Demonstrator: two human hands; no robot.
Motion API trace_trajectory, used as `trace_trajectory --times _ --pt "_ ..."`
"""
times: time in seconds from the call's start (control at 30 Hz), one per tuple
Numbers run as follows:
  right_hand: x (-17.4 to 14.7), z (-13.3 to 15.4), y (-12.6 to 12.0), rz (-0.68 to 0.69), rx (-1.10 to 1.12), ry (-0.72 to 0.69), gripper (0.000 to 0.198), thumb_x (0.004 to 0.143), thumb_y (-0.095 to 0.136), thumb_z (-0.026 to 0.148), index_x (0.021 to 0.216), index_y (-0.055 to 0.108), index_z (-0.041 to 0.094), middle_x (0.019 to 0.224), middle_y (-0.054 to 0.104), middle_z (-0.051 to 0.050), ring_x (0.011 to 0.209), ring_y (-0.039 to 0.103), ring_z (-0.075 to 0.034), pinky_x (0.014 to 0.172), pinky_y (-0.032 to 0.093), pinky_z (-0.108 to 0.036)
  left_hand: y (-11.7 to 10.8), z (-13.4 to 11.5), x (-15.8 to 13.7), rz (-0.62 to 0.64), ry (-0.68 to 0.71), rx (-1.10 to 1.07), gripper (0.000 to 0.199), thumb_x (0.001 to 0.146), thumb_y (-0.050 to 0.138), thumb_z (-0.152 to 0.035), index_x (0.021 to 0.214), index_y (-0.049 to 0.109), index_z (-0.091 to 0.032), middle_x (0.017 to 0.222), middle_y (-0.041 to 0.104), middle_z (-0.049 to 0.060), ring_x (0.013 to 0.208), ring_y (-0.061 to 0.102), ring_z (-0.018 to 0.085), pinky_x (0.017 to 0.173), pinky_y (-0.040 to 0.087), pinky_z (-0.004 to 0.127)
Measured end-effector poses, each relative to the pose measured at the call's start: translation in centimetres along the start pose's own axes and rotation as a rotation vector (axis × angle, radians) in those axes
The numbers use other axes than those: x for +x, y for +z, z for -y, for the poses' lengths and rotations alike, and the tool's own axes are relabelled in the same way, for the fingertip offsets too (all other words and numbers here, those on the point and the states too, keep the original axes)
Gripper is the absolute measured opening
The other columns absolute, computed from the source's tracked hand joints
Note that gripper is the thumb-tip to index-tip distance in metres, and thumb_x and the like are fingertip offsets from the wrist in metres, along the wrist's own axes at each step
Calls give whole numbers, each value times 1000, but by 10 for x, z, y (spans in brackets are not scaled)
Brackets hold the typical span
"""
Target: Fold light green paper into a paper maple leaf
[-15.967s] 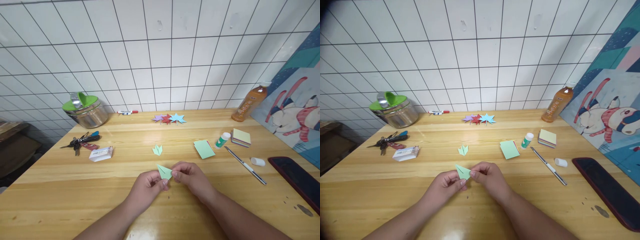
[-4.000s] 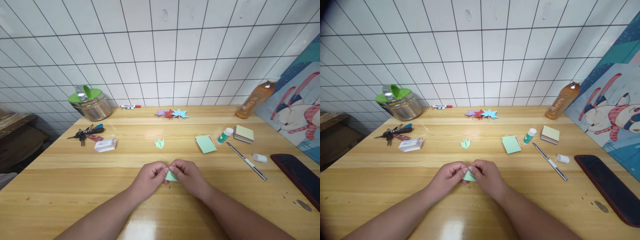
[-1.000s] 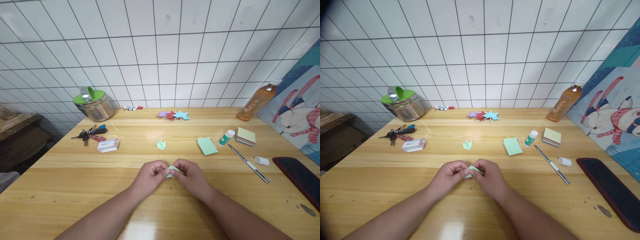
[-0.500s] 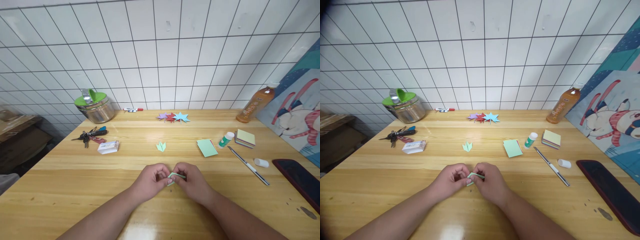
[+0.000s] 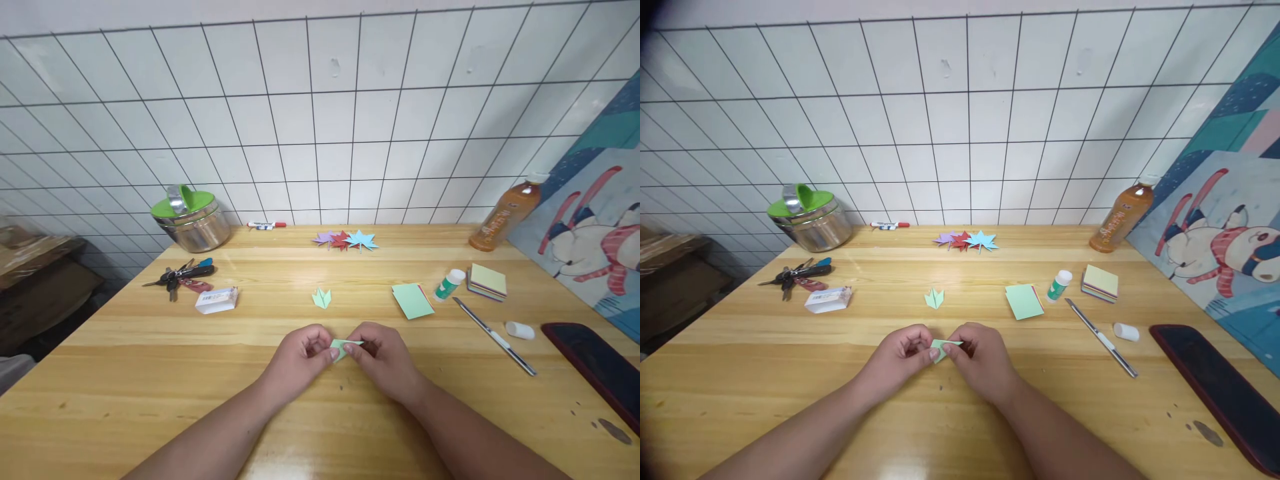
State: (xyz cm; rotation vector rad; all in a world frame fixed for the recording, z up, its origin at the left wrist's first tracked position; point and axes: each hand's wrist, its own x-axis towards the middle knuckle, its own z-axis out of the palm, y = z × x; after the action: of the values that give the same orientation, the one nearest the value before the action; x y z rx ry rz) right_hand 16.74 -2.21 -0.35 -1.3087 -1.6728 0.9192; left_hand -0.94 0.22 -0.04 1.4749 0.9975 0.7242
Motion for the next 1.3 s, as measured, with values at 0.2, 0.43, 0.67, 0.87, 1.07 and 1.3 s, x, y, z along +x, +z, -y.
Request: trace_trajectory --times 0.2,0.43,0.67,0.87,1.07,1.3 --pt "17 -5 2 -18 39 5 19 79 52 30 68 59 17 61 55 0 56 48 -11 52 37 -21 -2 1 3 -22 -20 18 21 72 61 -34 68 51 -16 56 46 -5 52 40 8 50 30 18" --pt "26 -9 3 -95 -98 -47 15 79 50 21 66 54 17 63 53 2 61 48 -11 57 38 -22 -2 1 4 26 -89 72 21 77 54 -36 72 55 -15 64 56 0 59 49 12 54 36 21" --pt "24 -16 2 -26 56 54 15 82 45 24 69 48 18 70 47 1 56 48 -10 42 39 -17 0 -3 4 86 21 78 17 76 57 -31 81 58 -15 63 50 -3 59 44 11 56 32 20" --pt "25 -13 3 -23 -90 -111 12 79 51 18 66 54 18 65 52 2 63 49 -11 57 38 -20 -1 2 7 19 -17 126 26 78 53 -37 65 55 -14 57 51 -2 52 40 9 49 29 20" --pt "24 -16 7 6 16 -44 12 77 55 28 79 61 17 66 57 1 53 47 -9 50 36 -19 -1 3 7 -10 -81 69 26 74 56 -38 65 53 -14 55 54 -1 49 44 10 49 34 21" --pt "23 -16 7 33 -120 -91 17 79 54 29 66 58 17 55 48 4 51 42 -9 49 30 -19 0 8 6 -4 -5 88 22 76 55 -35 71 58 -14 56 52 -2 51 44 10 50 33 20"
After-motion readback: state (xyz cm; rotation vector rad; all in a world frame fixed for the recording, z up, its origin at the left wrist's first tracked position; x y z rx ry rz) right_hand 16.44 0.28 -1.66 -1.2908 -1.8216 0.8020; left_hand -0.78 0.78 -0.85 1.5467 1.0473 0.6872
